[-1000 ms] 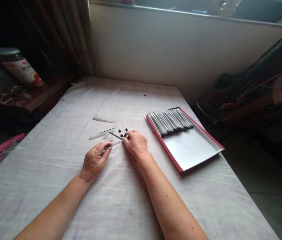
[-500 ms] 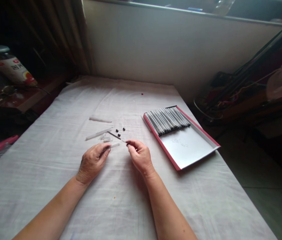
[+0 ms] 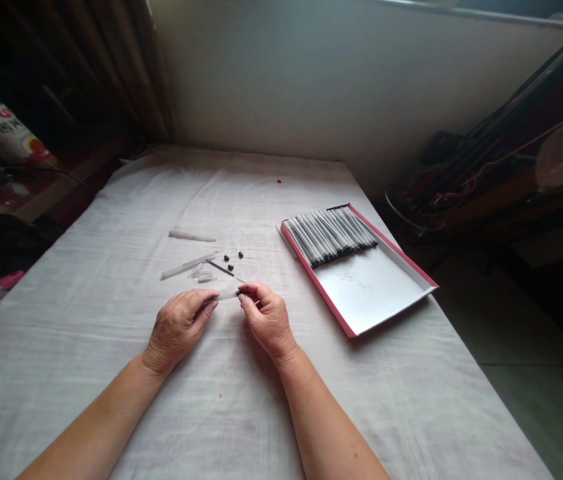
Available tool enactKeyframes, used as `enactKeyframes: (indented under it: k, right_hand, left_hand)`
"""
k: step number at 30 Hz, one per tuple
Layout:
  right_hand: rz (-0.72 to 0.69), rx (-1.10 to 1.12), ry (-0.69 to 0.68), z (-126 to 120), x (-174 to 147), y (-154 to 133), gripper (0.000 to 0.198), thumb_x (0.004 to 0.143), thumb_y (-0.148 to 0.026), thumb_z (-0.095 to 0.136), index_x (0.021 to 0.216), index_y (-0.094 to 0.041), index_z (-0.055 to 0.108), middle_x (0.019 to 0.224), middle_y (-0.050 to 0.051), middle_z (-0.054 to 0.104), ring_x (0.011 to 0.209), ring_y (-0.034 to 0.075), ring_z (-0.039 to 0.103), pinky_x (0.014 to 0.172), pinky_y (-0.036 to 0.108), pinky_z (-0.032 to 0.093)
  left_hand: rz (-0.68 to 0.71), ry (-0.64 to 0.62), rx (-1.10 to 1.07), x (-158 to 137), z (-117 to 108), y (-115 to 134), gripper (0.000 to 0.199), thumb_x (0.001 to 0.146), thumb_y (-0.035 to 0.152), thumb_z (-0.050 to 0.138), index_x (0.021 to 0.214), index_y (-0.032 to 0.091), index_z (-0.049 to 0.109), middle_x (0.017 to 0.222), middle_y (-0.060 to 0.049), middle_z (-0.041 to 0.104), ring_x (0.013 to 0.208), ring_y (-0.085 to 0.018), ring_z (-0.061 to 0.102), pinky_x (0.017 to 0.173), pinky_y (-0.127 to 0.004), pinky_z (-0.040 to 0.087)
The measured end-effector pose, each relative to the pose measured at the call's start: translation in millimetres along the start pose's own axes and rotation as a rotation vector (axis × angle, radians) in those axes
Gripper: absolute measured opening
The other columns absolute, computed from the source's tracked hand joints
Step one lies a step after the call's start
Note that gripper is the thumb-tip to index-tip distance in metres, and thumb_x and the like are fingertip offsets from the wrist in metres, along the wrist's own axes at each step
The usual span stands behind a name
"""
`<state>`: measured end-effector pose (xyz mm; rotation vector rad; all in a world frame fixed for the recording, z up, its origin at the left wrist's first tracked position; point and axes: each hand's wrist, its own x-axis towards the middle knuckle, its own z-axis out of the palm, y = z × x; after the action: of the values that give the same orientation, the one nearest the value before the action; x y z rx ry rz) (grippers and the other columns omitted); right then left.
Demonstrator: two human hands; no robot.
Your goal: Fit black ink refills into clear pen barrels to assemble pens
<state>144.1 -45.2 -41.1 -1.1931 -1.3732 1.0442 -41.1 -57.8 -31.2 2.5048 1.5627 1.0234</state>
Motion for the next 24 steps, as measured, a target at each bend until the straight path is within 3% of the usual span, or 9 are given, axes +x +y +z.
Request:
enactKeyframes:
  k: [8, 14, 21, 24]
  right_hand:
    - [-0.242, -0.220, -0.017, -3.7, -1.7, -4.2, 0.014, 0.087, -0.021, 0.056, 0.094, -0.023, 0.069, 0.089, 0.004, 0.073, 0.079, 0.017, 0.067, 0.070, 0.027, 0.054]
    - [-0.265, -0.390, -0.045, -7.1, -0.9, -8.5, 0.014, 0.089, -0.027, 0.053, 0.085, -0.022, 0.066, 0.077, 0.003, 0.070, 0.067, 0.015, 0.064, 0.062, 0.025, 0.049]
    - [-0.231, -0.570, -0.112, -10.2, 0.1, -5.3, 0.045, 0.096, -0.039, 0.039, 0.057, -0.022, 0.053, 0.052, 0.000, 0.057, 0.049, 0.013, 0.054, 0.053, 0.023, 0.040]
    - [-0.209, -0.501, -0.112, -11.1, -0.5, -5.2, 0.039, 0.095, -0.040, 0.040, 0.066, -0.022, 0.059, 0.057, 0.000, 0.061, 0.052, 0.013, 0.057, 0.054, 0.023, 0.042]
  left_hand:
    - [0.034, -0.013, 0.003, -2.0, 0.8, -2.3, 0.023, 0.095, 0.026, 0.049, 0.110, 0.021, 0.065, 0.098, -0.006, 0.073, 0.088, -0.020, 0.068, 0.080, -0.034, 0.054]
    - [0.044, 0.009, -0.034, -2.4, 0.1, -1.8, 0.023, 0.094, 0.026, 0.048, 0.107, 0.022, 0.068, 0.095, -0.006, 0.073, 0.085, -0.018, 0.068, 0.077, -0.031, 0.054]
    - [0.100, 0.019, -0.046, -1.7, -0.4, 0.3, 0.021, 0.094, 0.025, 0.051, 0.105, 0.024, 0.068, 0.093, -0.005, 0.074, 0.083, -0.017, 0.068, 0.075, -0.030, 0.053]
    - [0.082, 0.011, -0.069, -1.2, -0.3, 0.0, 0.021, 0.094, 0.025, 0.051, 0.106, 0.024, 0.068, 0.094, -0.005, 0.074, 0.085, -0.017, 0.068, 0.077, -0.030, 0.054]
